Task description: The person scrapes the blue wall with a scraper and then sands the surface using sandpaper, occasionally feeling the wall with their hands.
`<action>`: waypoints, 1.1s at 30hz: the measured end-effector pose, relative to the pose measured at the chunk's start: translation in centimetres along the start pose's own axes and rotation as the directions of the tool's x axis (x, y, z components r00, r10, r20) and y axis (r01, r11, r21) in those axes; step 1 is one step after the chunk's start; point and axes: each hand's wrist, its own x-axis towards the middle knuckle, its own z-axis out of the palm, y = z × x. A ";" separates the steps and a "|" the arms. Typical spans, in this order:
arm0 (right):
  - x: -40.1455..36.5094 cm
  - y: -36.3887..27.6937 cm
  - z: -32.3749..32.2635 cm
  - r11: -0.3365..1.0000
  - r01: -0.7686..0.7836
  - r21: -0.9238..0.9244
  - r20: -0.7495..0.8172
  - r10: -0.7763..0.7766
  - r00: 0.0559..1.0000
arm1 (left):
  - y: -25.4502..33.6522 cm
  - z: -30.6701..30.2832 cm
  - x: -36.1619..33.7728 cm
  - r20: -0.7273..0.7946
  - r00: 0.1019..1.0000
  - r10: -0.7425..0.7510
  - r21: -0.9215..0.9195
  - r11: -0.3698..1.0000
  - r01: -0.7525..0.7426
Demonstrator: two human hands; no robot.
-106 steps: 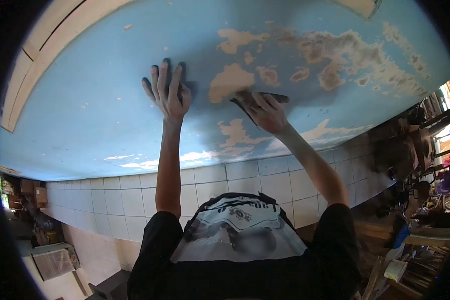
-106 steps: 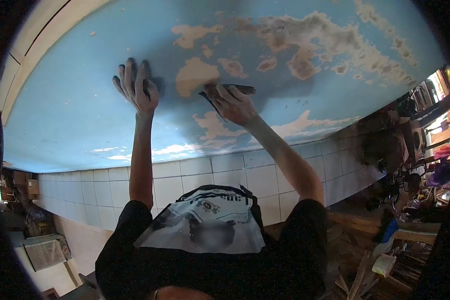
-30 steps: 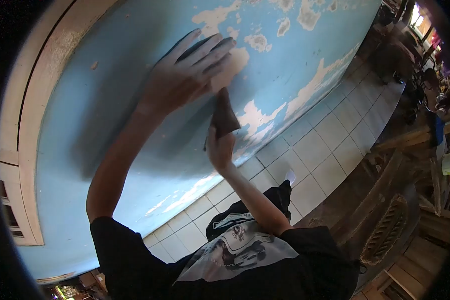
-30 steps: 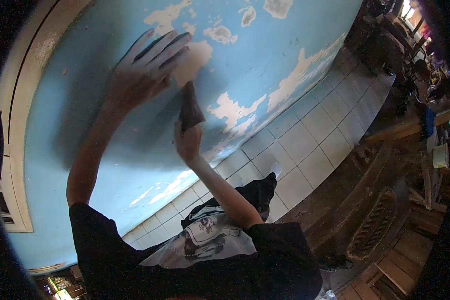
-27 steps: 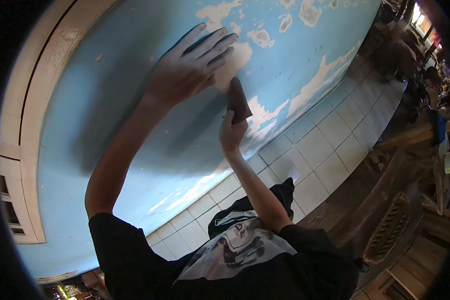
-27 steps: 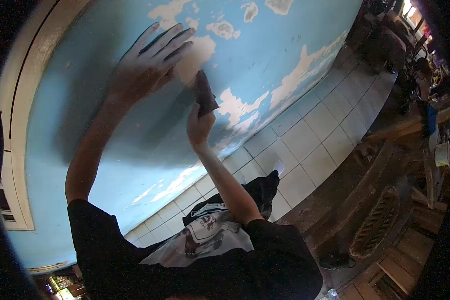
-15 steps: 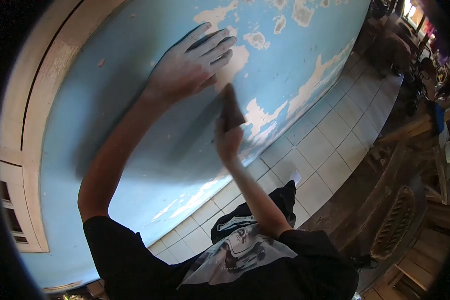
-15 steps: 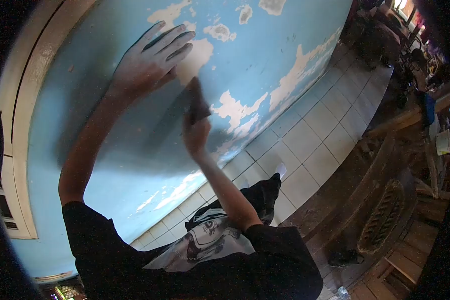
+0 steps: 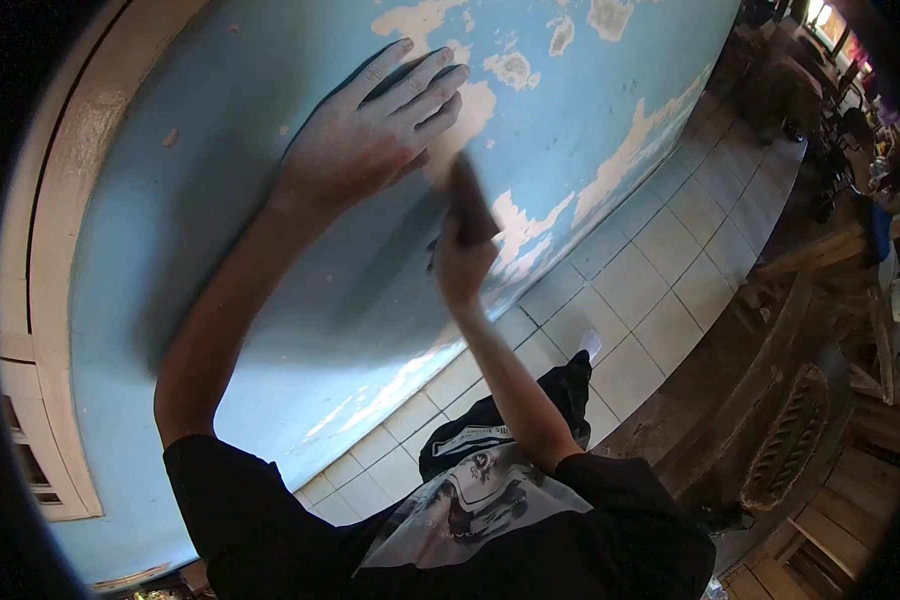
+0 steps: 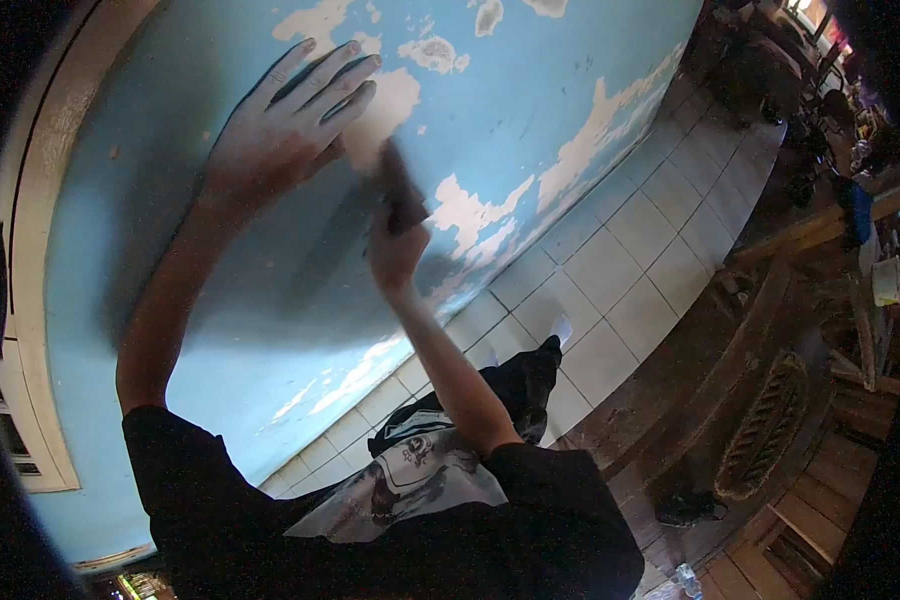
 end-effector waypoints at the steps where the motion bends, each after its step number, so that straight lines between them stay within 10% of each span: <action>1: 0.2 0.4 -0.1 0.941 -0.328 0.080 -0.007 0.330 0.944 | 0.0 0.4 -0.1 -0.047 0.999 -0.012 0.012 1.000 0.012; 2: 0.2 0.7 -0.1 0.773 -0.615 0.156 0.013 0.621 0.783 | 0.0 0.6 -0.1 -0.095 0.995 -0.023 0.025 0.999 0.026; 4: -0.5 2.2 1.5 0.894 -0.430 0.123 -0.132 0.444 0.886 | -0.1 0.2 0.0 -0.080 0.997 -0.021 0.027 0.999 0.024; 5: 0.5 2.9 1.8 0.995 0.024 -0.095 -0.207 -0.043 0.977 | -0.1 0.0 0.1 -0.064 0.998 -0.014 0.025 1.000 0.015; 6: 1.1 2.6 1.9 0.833 0.451 -0.321 -0.166 -0.518 0.839 | -0.1 0.0 0.2 -0.065 0.998 -0.009 0.023 1.000 0.011; 7: 0.1 1.8 0.7 0.944 -0.301 0.136 -0.165 0.321 0.932 | 0.0 0.0 0.0 -0.074 0.997 -0.018 0.007 1.000 0.019; 8: 1.0 1.6 -0.1 0.884 -0.440 0.155 -0.051 0.452 0.890 | -0.1 0.0 -0.1 -0.085 0.996 -0.031 -0.002 1.000 0.030; 11: 0.3 0.2 0.6 0.907 -0.393 0.149 -0.070 0.406 0.911 | -0.1 -0.4 0.1 0.003 1.000 -0.027 -0.054 0.998 0.027; 13: 0.2 -0.2 0.3 0.983 0.139 -0.122 -0.016 -0.142 0.990 | -0.2 -0.1 0.1 -0.005 1.000 -0.023 -0.035 0.999 0.023; 16: 2.4 0.9 0.0 0.969 -0.078 0.234 -0.060 0.094 0.994 | 0.0 0.1 -0.1 -0.008 1.000 -0.023 -0.040 0.999 0.022; 22: -0.3 0.4 -0.5 1.000 -0.020 -0.015 0.085 0.021 0.996 | 0.0 0.0 0.0 -0.060 0.998 -0.014 0.028 0.999 0.016; 27: -0.1 -0.4 -1.6 0.776 0.117 -0.619 0.186 0.000 0.982 | 0.1 0.3 0.0 -0.035 0.999 -0.033 -0.004 0.999 0.033; 33: 0.0 0.1 -0.5 0.887 0.134 -0.441 0.161 -0.069 0.985 | 0.0 0.2 -0.1 -0.009 0.999 -0.039 -0.021 0.999 0.039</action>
